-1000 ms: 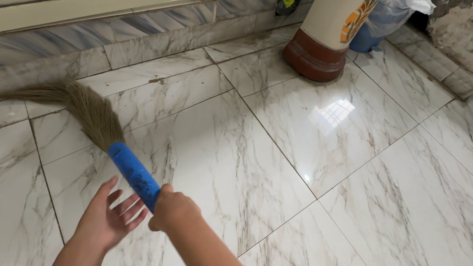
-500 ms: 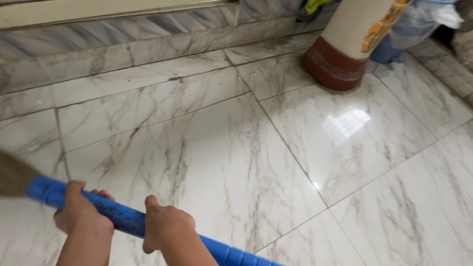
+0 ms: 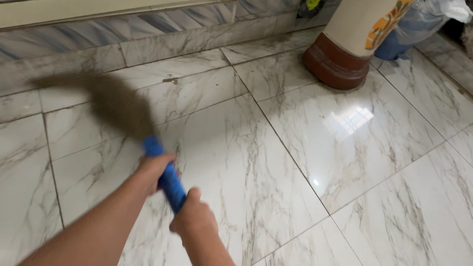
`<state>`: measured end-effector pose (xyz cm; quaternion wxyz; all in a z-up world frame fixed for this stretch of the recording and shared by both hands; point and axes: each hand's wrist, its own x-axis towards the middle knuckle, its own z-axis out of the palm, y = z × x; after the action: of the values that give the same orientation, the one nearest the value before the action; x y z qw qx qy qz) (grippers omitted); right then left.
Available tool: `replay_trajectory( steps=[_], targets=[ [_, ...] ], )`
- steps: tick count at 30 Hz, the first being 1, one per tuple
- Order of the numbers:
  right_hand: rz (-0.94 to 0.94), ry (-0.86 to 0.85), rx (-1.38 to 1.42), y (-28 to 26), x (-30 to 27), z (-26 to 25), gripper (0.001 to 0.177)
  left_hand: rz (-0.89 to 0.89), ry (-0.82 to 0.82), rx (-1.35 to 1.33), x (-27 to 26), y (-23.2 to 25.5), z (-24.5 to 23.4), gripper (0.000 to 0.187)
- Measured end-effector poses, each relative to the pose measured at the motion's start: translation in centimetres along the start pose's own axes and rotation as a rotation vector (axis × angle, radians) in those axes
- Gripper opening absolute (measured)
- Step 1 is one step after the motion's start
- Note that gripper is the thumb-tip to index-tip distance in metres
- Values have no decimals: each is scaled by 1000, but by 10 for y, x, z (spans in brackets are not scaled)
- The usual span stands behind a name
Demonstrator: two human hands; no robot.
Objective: The person sweeps a tiled floor using a broom, moving dirt and debris along the baseboards and around a sink pedestal.
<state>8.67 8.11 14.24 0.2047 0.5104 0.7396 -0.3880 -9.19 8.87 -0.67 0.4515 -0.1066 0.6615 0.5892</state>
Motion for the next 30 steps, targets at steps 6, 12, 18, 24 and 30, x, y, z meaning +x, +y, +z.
replay_trajectory(
  steps=[6,12,18,24,30],
  targets=[
    [3,271,137,-17,3,23,48,221,-120,107,-51,47,31,29],
    [-123,-117,12,-45,-32,47,75,383,336,-192,-99,30,-72,53],
    [-386,-223,-353,-84,-36,66,74,257,724,-539,-126,15,-164,66],
    [-323,-277,-328,-75,-34,75,79,86,708,-480,-52,-27,-179,53],
    [-46,-155,176,-51,-3,12,76,148,175,-65,47,-5,-77,32]
  ],
)
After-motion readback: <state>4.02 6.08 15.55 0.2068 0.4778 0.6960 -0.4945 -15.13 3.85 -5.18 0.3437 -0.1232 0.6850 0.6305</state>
